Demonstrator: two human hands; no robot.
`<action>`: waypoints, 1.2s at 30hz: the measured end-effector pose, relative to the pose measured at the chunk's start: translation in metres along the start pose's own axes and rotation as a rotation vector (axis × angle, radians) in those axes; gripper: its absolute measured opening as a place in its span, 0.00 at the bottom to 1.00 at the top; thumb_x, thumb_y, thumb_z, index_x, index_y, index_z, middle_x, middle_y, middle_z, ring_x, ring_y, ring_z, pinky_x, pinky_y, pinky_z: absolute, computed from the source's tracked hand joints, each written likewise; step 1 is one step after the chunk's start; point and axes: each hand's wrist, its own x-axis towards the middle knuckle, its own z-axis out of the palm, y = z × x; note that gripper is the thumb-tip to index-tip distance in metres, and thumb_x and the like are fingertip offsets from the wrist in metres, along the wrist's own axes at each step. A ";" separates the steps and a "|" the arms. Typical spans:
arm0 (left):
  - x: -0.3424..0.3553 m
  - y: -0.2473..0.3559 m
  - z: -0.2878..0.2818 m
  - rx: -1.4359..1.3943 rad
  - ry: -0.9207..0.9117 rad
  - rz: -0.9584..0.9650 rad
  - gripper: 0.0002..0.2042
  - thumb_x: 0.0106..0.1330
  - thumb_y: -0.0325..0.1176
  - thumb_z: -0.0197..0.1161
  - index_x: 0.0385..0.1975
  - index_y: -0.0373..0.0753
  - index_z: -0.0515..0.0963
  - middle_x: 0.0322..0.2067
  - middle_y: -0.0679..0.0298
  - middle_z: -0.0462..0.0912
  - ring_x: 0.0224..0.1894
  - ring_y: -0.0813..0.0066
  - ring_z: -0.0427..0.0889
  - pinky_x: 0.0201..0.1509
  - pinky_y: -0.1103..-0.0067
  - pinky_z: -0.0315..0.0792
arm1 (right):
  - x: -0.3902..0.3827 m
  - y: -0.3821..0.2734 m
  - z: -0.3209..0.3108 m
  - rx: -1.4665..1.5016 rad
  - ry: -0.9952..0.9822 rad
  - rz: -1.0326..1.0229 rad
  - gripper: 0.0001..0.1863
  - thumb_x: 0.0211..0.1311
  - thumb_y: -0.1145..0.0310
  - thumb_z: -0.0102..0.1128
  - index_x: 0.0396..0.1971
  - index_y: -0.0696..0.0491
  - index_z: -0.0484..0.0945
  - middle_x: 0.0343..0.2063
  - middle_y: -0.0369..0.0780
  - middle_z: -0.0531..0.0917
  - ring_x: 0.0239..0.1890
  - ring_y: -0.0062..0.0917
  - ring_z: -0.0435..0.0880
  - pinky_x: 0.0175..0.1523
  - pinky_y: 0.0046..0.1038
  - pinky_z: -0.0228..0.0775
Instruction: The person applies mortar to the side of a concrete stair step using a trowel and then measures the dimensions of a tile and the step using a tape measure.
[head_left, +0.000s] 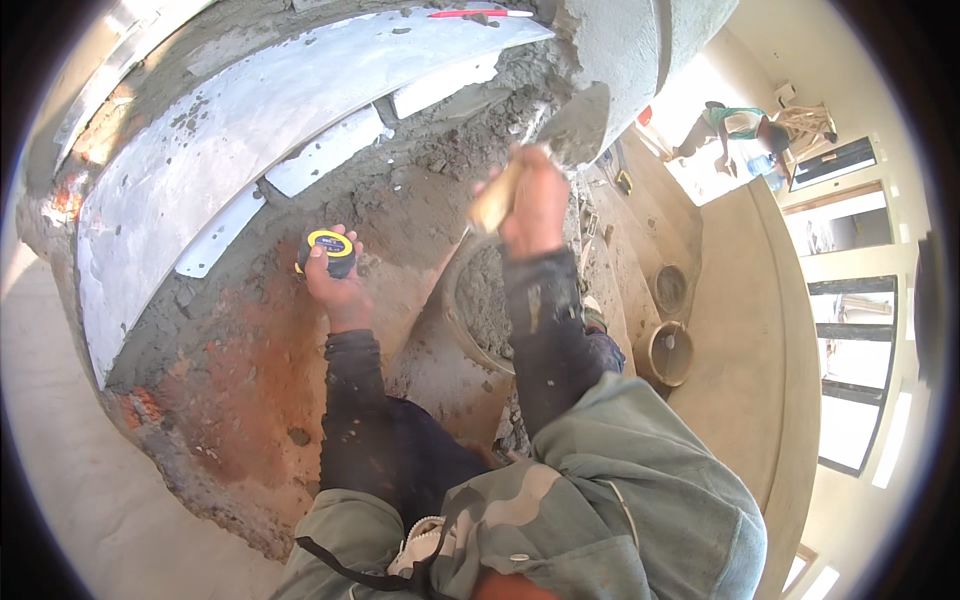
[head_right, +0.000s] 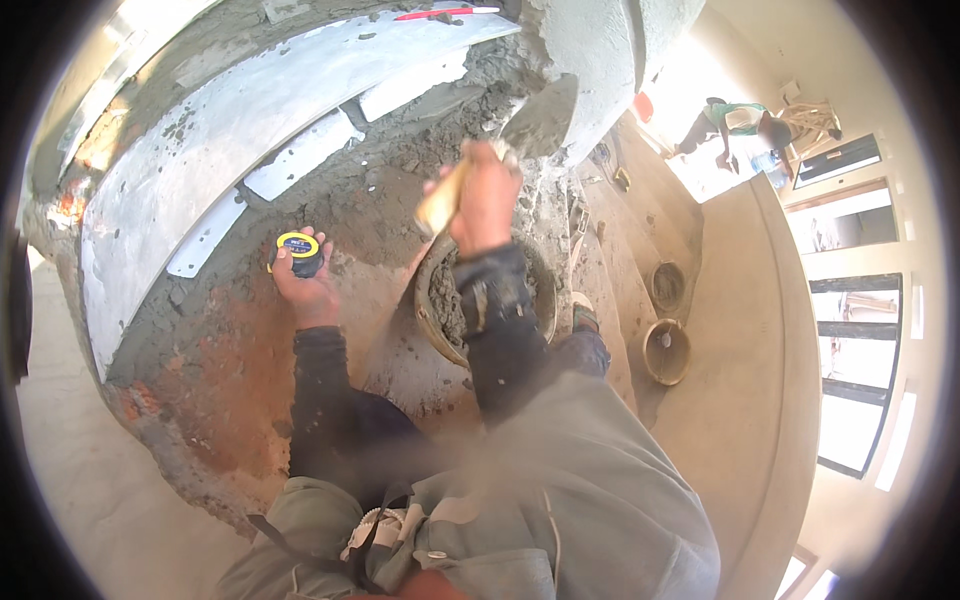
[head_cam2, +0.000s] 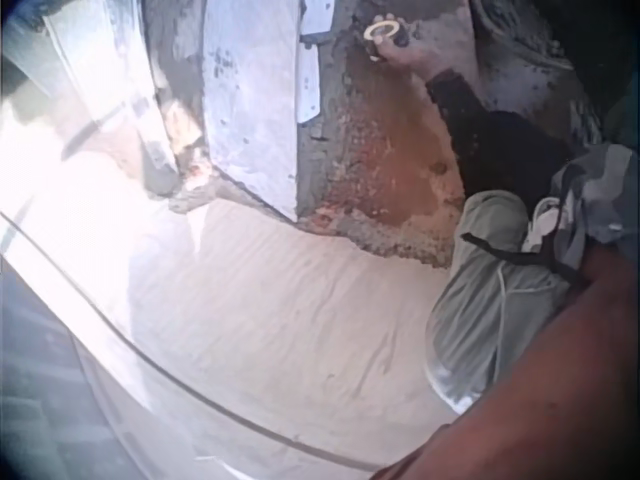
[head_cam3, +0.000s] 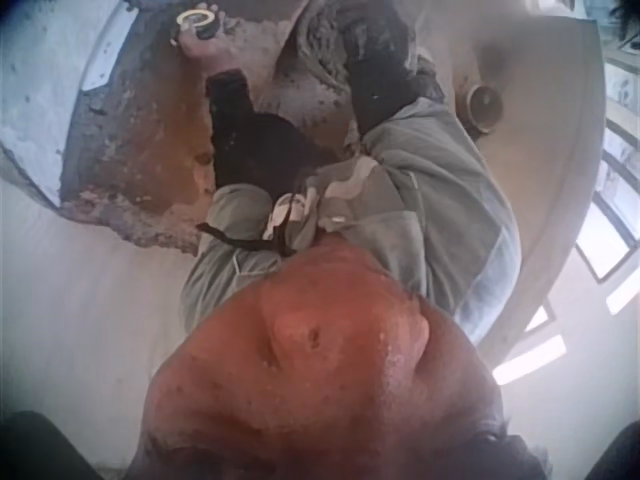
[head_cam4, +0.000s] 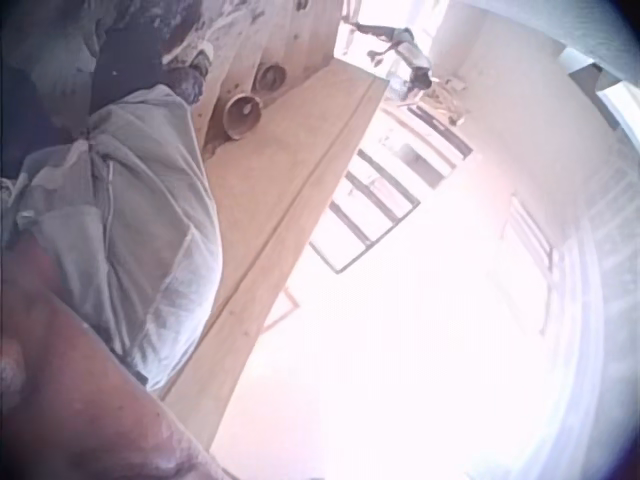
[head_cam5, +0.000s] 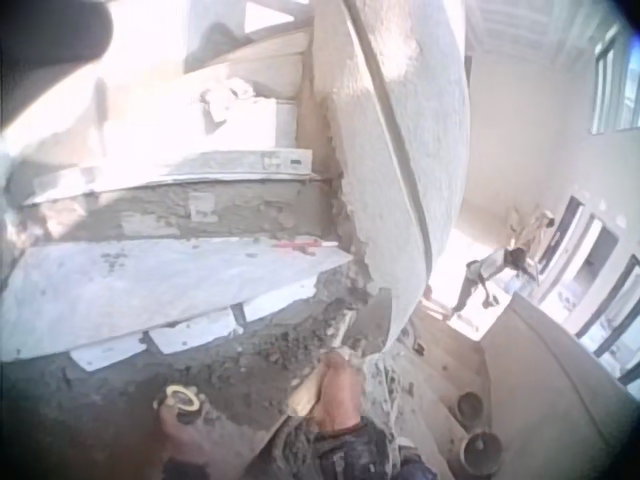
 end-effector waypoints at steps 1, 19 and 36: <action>0.000 0.000 0.001 0.000 0.005 -0.009 0.22 0.68 0.48 0.52 0.51 0.37 0.73 0.48 0.57 0.80 0.49 0.63 0.79 0.56 0.66 0.71 | 0.001 0.014 -0.018 -0.091 0.014 0.035 0.17 0.67 0.72 0.50 0.51 0.67 0.69 0.35 0.44 0.74 0.30 0.27 0.75 0.28 0.31 0.74; -0.005 -0.015 0.006 0.020 -0.057 -0.067 0.24 0.65 0.52 0.52 0.49 0.37 0.74 0.47 0.56 0.80 0.48 0.61 0.79 0.55 0.66 0.71 | 0.113 0.085 -0.070 0.447 -0.348 0.490 0.16 0.71 0.50 0.43 0.27 0.45 0.65 0.18 0.34 0.69 0.17 0.24 0.68 0.20 0.29 0.64; -0.013 -0.011 0.010 0.058 -0.189 -0.070 0.26 0.63 0.51 0.55 0.51 0.35 0.74 0.46 0.55 0.81 0.46 0.60 0.81 0.51 0.67 0.75 | 0.151 0.057 -0.003 0.447 -0.508 0.505 0.17 0.70 0.50 0.44 0.27 0.46 0.62 0.18 0.33 0.67 0.18 0.23 0.69 0.23 0.29 0.64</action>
